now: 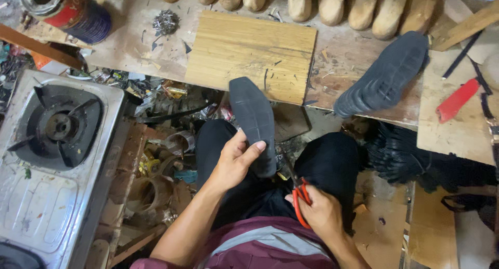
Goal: The person sits at a cluttered shoemaking workbench and uses red-handled scissors to trim the edges of black rubber shoe soles one at a time. They rotate each sole while cutting along its perimeter, then place the trimmed sole on a growing stack on the bench and pick up the next untrimmed sole.
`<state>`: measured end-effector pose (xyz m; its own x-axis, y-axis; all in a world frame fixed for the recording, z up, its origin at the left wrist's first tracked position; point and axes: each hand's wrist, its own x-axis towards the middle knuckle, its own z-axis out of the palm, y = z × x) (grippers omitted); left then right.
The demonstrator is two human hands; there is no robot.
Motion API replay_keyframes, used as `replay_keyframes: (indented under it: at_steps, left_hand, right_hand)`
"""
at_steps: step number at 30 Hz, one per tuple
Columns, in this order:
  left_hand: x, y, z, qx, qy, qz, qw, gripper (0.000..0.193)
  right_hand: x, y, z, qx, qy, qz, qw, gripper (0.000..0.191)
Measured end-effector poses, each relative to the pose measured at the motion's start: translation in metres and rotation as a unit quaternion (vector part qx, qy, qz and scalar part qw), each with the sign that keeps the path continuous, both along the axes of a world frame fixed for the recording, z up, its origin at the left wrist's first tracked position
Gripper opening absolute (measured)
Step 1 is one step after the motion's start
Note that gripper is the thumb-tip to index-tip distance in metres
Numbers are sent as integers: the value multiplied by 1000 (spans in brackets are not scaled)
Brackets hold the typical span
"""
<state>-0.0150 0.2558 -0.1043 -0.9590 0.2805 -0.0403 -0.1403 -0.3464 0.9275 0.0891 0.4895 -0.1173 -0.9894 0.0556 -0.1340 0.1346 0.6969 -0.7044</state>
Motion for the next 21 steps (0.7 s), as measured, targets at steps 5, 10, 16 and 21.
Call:
replay_keyframes:
  at_steps: [5,10,16,21]
  left_hand:
    - [-15,28,41,34,-20,-29,999,53]
    - [-42,81,92,42,35,-107,993,51]
    - [-94,192,137,8,52,-200,978,49]
    - [-138,266,137,-261,197,-191,926,46]
  right_hand:
    - [13,2,-19,52,-77,19,996,38]
    - [18,19,-29,8,20,58,998,41]
    - [30,48,-25,9,-2,15,1000,40]
    - [45,71,-19,10,-33,6,999,41]
